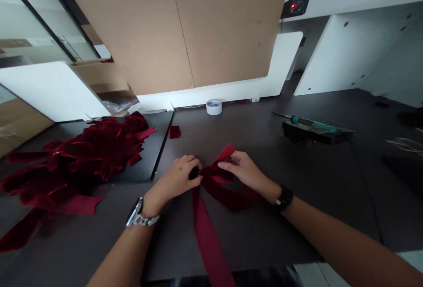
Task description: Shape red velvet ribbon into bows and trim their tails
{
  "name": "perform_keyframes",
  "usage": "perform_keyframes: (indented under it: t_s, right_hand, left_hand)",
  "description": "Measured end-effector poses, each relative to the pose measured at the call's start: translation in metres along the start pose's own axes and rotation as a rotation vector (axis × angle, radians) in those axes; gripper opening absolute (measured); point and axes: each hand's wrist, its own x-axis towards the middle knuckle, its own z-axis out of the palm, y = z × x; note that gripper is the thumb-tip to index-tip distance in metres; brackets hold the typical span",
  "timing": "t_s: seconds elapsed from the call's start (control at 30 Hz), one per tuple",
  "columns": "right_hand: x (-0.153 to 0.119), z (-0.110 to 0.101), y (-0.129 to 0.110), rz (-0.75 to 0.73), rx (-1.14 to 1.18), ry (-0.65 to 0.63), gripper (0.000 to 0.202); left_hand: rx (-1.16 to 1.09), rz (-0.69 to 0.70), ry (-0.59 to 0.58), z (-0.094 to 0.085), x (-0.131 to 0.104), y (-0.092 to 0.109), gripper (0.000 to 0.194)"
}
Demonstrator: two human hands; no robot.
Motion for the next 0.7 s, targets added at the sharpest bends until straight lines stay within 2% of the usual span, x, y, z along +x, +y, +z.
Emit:
perform_keyframes:
  t_s: [0.17,0.4,0.53,0.63,0.7]
  right_hand:
    - [-0.003,0.002,-0.004,-0.049,0.047,-0.035,0.019]
    - [-0.006,0.005,-0.009,-0.101,0.001,-0.139,0.015]
    - [-0.005,0.005,-0.007,-0.108,-0.094,-0.190,0.012]
    - [-0.003,0.003,-0.005,-0.069,-0.138,-0.212,0.011]
    - [-0.002,0.000,-0.004,-0.060,-0.151,-0.232,0.012]
  left_hand:
    - [-0.087,0.041,0.041,0.013,0.004,0.001,0.011]
    - [-0.162,0.138,0.087,0.028,0.007,0.017,0.018]
    - [-0.196,0.194,0.072,0.031,0.007,0.017,0.029]
    - [-0.164,0.181,0.060,0.029,0.007,0.012,0.042]
    - [-0.152,0.153,0.054,0.027,0.007,0.010,0.035]
